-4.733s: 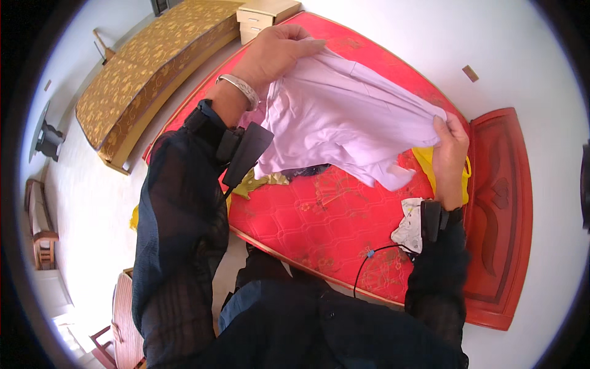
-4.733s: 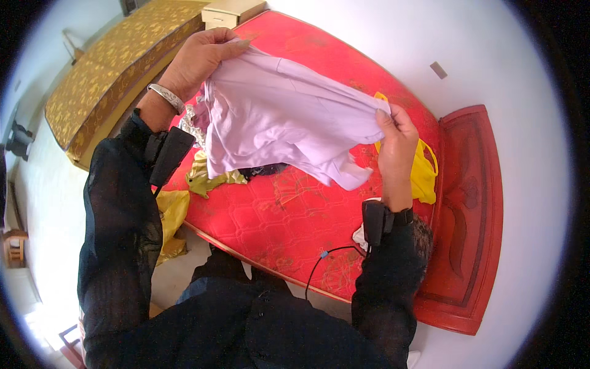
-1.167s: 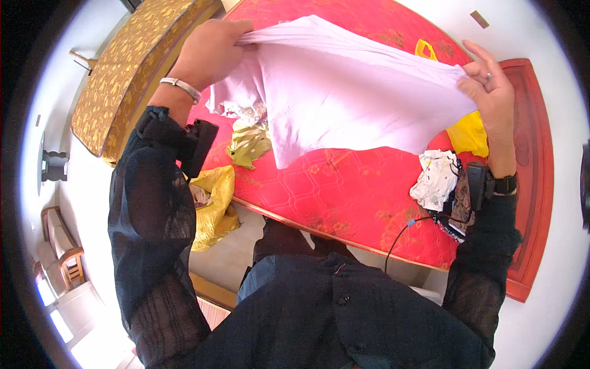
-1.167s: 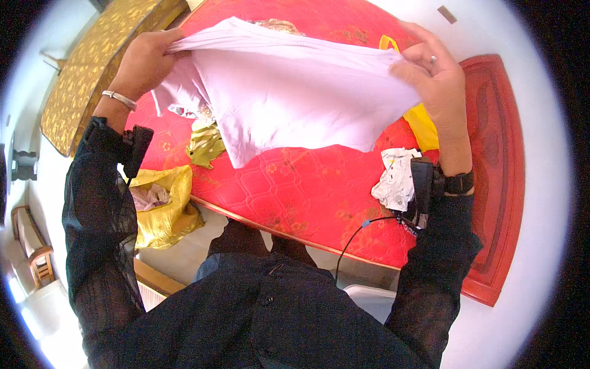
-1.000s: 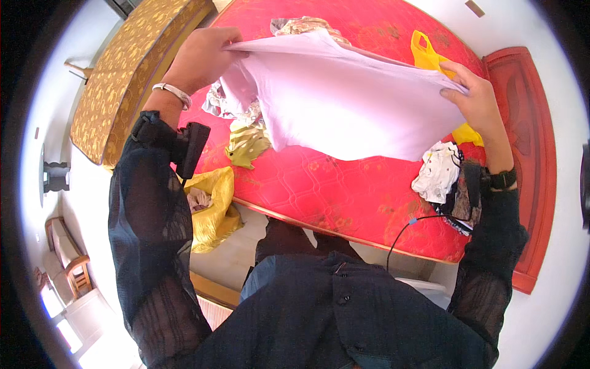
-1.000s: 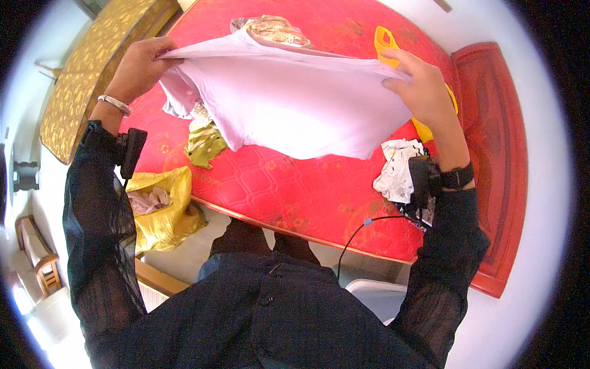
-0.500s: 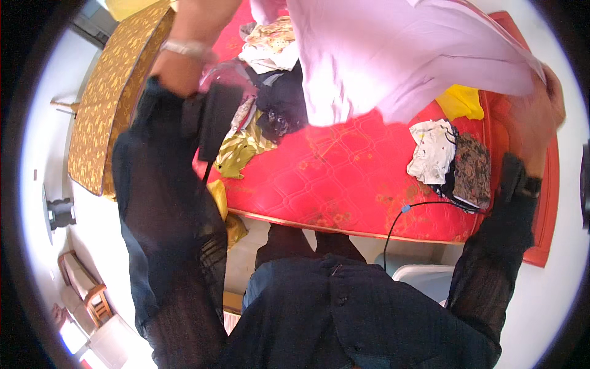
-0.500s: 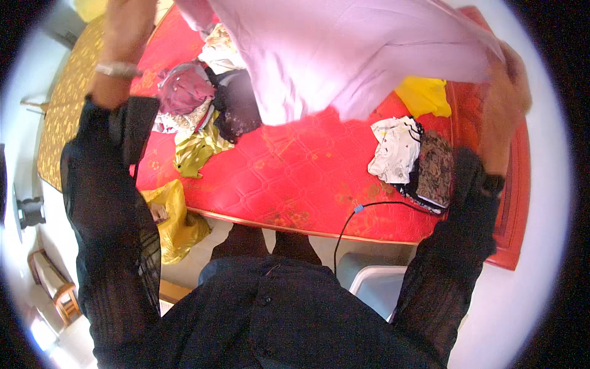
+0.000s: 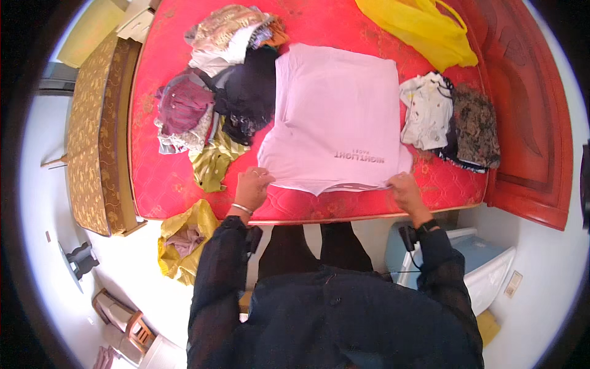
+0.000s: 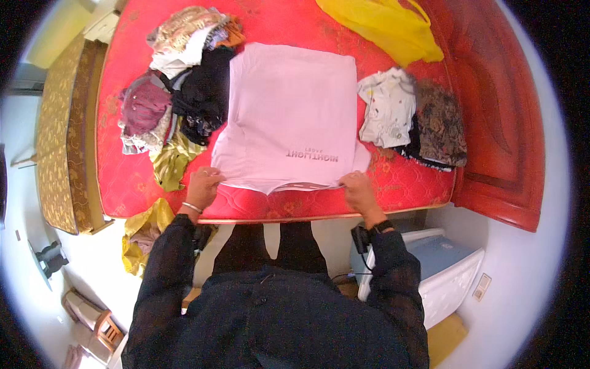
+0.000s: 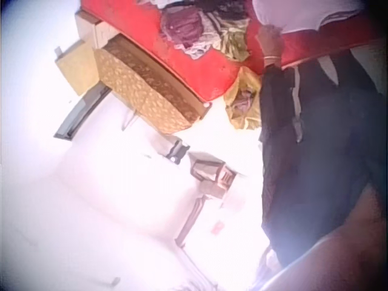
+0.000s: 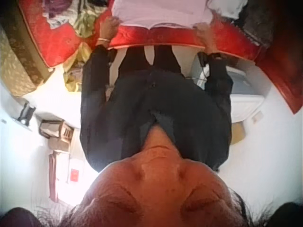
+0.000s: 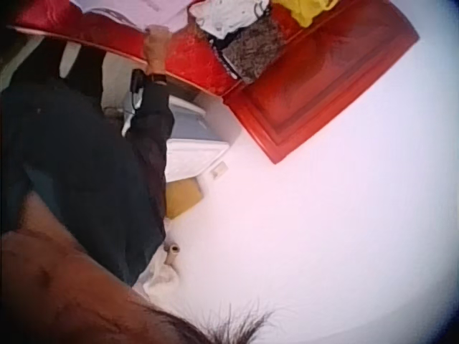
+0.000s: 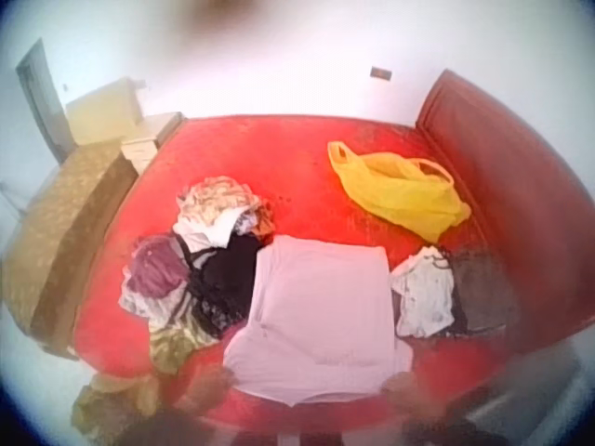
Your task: Folding various pieces of laundry on a red mattress.
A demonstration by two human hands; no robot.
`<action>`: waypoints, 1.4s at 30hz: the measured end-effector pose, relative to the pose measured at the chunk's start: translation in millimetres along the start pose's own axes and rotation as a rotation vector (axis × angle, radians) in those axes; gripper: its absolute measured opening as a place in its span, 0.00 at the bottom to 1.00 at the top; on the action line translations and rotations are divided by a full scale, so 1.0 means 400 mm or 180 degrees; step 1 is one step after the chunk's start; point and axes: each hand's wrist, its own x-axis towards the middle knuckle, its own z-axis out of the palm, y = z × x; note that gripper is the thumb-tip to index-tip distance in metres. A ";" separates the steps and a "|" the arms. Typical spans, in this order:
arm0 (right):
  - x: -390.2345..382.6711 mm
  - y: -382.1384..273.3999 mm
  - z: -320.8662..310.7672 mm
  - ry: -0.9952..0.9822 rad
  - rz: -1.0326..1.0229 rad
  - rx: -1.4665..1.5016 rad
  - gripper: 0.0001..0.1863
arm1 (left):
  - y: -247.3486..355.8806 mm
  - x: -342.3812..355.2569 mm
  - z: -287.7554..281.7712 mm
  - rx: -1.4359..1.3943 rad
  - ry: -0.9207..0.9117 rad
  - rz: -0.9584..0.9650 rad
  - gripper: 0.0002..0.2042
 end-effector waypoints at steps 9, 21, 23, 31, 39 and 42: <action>-0.142 0.118 0.308 -0.1527 0.1493 0.0505 0.11 | -0.030 -0.074 0.340 0.0697 -0.1237 -0.1687 0.16; -0.178 0.335 0.331 -0.0256 0.3180 0.0886 0.23 | -0.056 0.158 0.358 -0.0174 0.0354 -0.1487 0.20; -0.161 0.331 0.344 0.0113 0.3062 0.0899 0.26 | -0.072 0.179 0.362 -0.0114 0.0637 -0.1573 0.18; -0.127 0.350 0.357 0.0123 0.3453 0.0800 0.34 | -0.119 0.146 0.366 -0.0212 0.0113 -0.1872 0.08; -0.147 0.293 0.348 0.0551 0.3016 0.0019 0.25 | -0.064 0.178 0.357 -0.0252 0.0369 -0.1605 0.13; -0.178 0.158 0.393 -0.0335 0.2346 0.0456 0.21 | -0.131 0.172 0.398 0.0301 0.0367 -0.1510 0.13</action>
